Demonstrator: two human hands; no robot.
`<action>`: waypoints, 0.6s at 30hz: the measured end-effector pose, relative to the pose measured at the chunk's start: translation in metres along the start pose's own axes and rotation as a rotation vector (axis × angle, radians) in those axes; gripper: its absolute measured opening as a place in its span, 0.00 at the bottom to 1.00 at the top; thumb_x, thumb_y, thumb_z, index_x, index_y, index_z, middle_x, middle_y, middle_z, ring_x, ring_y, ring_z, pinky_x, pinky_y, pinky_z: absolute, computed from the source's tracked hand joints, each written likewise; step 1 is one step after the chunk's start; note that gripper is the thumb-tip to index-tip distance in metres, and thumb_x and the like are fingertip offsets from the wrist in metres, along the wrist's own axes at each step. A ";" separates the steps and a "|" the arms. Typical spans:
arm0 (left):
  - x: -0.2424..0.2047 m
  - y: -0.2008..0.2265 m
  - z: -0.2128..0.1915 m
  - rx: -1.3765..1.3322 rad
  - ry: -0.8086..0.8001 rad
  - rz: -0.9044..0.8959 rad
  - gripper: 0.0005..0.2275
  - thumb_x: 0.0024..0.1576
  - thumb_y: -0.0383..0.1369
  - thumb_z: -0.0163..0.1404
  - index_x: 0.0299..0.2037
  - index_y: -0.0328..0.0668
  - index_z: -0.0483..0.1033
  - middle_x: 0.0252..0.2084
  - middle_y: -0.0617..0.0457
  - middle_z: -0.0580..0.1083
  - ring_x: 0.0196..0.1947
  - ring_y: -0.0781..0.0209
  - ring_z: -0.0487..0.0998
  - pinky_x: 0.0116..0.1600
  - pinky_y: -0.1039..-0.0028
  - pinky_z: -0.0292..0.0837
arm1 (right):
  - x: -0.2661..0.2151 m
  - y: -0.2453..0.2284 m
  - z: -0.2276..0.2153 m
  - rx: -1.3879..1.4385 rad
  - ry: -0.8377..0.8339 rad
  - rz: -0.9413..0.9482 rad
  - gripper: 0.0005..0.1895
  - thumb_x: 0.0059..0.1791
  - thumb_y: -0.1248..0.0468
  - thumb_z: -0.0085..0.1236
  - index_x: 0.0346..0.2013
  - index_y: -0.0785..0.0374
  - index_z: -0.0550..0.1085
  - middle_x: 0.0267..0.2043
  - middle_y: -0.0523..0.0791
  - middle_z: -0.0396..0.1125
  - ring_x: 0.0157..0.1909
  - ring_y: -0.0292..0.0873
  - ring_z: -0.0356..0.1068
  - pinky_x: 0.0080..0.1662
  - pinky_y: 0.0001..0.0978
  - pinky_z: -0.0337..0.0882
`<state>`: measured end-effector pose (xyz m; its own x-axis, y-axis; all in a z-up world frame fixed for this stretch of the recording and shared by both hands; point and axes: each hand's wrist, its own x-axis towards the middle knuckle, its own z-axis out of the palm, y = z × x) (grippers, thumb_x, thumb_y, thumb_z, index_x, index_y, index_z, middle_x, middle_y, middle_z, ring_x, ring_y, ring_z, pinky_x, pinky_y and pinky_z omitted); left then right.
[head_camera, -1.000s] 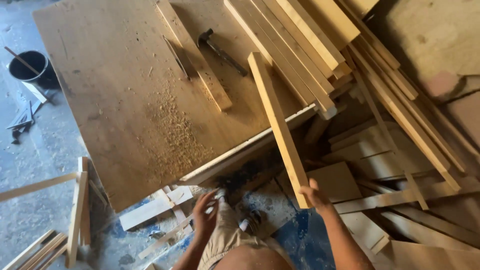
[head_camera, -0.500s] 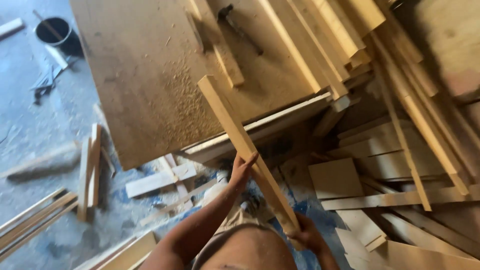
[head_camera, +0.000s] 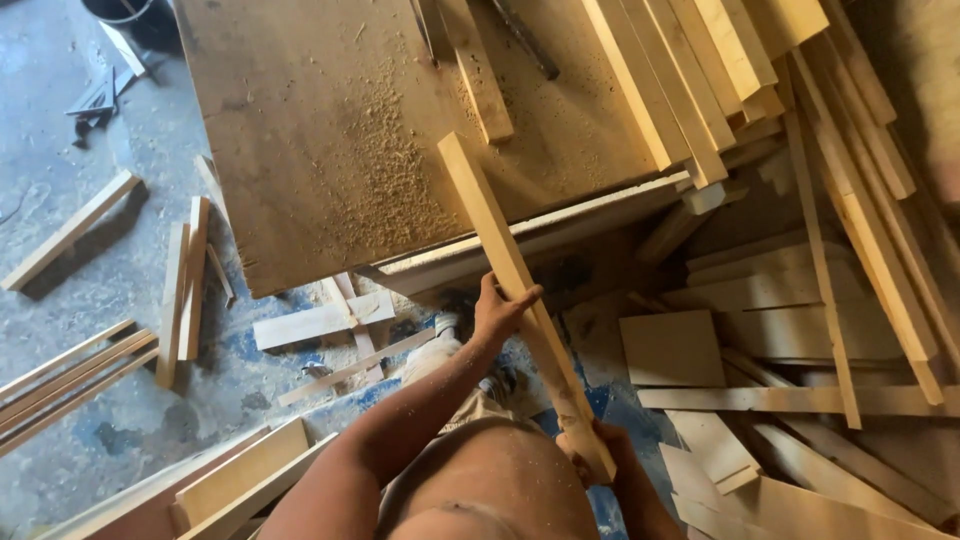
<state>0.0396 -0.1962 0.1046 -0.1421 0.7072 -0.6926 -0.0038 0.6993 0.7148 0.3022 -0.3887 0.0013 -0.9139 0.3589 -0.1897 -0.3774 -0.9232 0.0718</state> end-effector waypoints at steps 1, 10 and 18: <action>0.004 -0.003 -0.001 0.003 -0.003 -0.004 0.43 0.41 0.52 0.62 0.67 0.50 0.58 0.59 0.49 0.74 0.55 0.53 0.78 0.56 0.63 0.77 | 0.003 0.001 -0.002 0.005 0.002 -0.003 0.29 0.49 0.43 0.55 0.57 0.57 0.66 0.35 0.49 0.62 0.29 0.45 0.64 0.31 0.38 0.62; 0.065 -0.078 0.001 -0.368 -0.083 0.219 0.16 0.59 0.38 0.59 0.52 0.37 0.75 0.43 0.45 0.73 0.40 0.53 0.75 0.40 0.61 0.79 | -0.016 0.014 0.019 0.094 0.815 -0.375 0.14 0.51 0.61 0.56 0.50 0.64 0.76 0.43 0.57 0.75 0.39 0.54 0.78 0.40 0.46 0.79; 0.045 -0.065 -0.035 0.117 0.202 0.746 0.17 0.65 0.38 0.52 0.63 0.46 0.69 0.49 0.43 0.72 0.48 0.43 0.79 0.49 0.57 0.79 | -0.017 -0.023 0.092 -0.208 0.985 -0.240 0.10 0.51 0.71 0.51 0.48 0.69 0.71 0.36 0.70 0.71 0.32 0.69 0.75 0.33 0.71 0.75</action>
<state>-0.0012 -0.2128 0.0304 -0.2434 0.9699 0.0065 0.2669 0.0606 0.9618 0.3132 -0.3607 0.0930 -0.2552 0.3516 -0.9007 -0.4143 -0.8815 -0.2267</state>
